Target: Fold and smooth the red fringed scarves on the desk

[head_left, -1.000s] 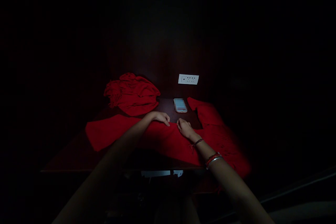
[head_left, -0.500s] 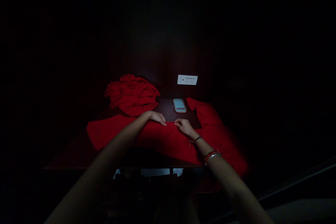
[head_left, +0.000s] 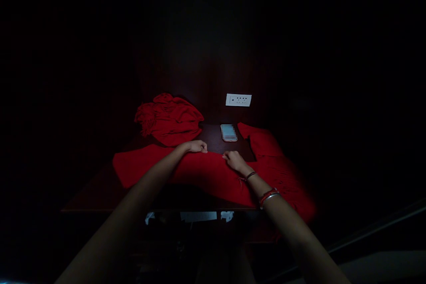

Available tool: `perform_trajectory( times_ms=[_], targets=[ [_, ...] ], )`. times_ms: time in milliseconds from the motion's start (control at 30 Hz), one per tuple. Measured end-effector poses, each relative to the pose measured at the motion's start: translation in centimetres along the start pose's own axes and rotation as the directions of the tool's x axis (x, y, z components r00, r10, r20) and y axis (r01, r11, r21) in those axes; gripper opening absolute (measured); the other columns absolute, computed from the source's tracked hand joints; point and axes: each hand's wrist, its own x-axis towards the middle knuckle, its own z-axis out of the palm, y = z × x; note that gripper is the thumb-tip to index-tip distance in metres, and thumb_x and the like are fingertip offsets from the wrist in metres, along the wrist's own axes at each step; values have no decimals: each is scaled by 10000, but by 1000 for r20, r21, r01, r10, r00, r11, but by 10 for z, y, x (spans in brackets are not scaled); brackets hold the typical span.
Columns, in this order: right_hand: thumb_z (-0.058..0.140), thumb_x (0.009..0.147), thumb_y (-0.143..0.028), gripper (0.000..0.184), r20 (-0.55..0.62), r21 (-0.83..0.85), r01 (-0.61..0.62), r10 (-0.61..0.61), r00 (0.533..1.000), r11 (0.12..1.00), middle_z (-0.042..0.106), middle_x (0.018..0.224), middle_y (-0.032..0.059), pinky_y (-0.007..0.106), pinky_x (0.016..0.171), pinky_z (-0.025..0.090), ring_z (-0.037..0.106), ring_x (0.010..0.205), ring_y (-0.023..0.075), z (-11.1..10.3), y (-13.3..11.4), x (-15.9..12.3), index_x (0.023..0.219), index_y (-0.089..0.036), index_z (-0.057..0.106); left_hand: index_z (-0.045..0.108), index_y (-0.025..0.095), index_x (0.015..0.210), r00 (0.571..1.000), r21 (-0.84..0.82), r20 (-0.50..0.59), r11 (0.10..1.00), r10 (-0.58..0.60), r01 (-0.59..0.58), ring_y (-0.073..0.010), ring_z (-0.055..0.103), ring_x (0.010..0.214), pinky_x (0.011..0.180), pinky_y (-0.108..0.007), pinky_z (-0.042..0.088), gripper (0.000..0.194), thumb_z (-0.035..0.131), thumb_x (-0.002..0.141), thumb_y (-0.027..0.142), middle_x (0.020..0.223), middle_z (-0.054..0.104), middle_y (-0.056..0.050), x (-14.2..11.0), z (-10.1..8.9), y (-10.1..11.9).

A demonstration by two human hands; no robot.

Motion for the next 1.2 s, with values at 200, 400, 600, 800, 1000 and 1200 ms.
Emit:
perform_trajectory(
  times_ms=[200, 400, 600, 800, 1000, 1200],
  targets=[
    [272, 842, -281, 296, 2, -113, -44, 44, 999, 993, 583, 906, 107, 259, 677, 372, 539, 836, 175, 3, -5, -7, 924, -183, 539, 579, 154, 713, 996, 239, 11, 967, -90, 84, -164, 531, 714, 646, -258, 380, 117, 478, 671, 193, 773, 605, -47, -2, 2, 15],
    [234, 853, -309, 297, -5, -183, -68, 68, 998, 981, 527, 998, 110, 268, 674, 383, 528, 861, 170, 1, 3, -16, 1069, -202, 409, 501, 143, 1005, 965, 415, -255, 895, -58, 163, -255, 419, 1018, 858, -426, 247, 277, 359, 767, 133, 1103, 471, -155, -21, 22, 47],
    [268, 845, -303, 294, 50, -211, -81, 93, 994, 974, 580, 905, 123, 272, 666, 382, 546, 838, 184, -2, 14, -13, 1037, -189, 459, 376, 155, 1174, 949, 469, -303, 881, 90, 67, -243, 300, 1143, 906, -355, 249, 392, 298, 829, 324, 1253, 341, -130, -36, 75, 56],
    [435, 753, -429, 341, 165, -24, 35, -31, 986, 999, 604, 867, 97, 234, 658, 372, 543, 807, 181, -28, 48, -28, 915, -158, 563, 157, 133, 1290, 995, 352, -55, 931, -79, 94, -307, 64, 1208, 930, -397, 179, 686, 273, 762, 555, 1339, 76, -169, -41, 69, 39],
    [462, 721, -395, 324, 325, 421, -2, -148, 934, 907, 595, 693, 17, 203, 529, 366, 504, 581, 107, -49, 64, -44, 793, -102, 580, 72, 141, 1300, 985, 314, 76, 942, -153, 122, -311, -26, 1206, 932, -409, 147, 823, 268, 688, 654, 1336, -44, -162, -40, 59, 46],
    [514, 690, -325, 280, 407, 484, -116, -106, 907, 867, 604, 832, 33, 200, 629, 397, 530, 703, 110, -72, 74, -52, 863, -114, 575, 55, 139, 1300, 987, 331, 87, 938, -136, 100, -291, -52, 1207, 946, -383, 122, 842, 259, 677, 668, 1337, -64, -148, -44, 60, 45]
  ],
)
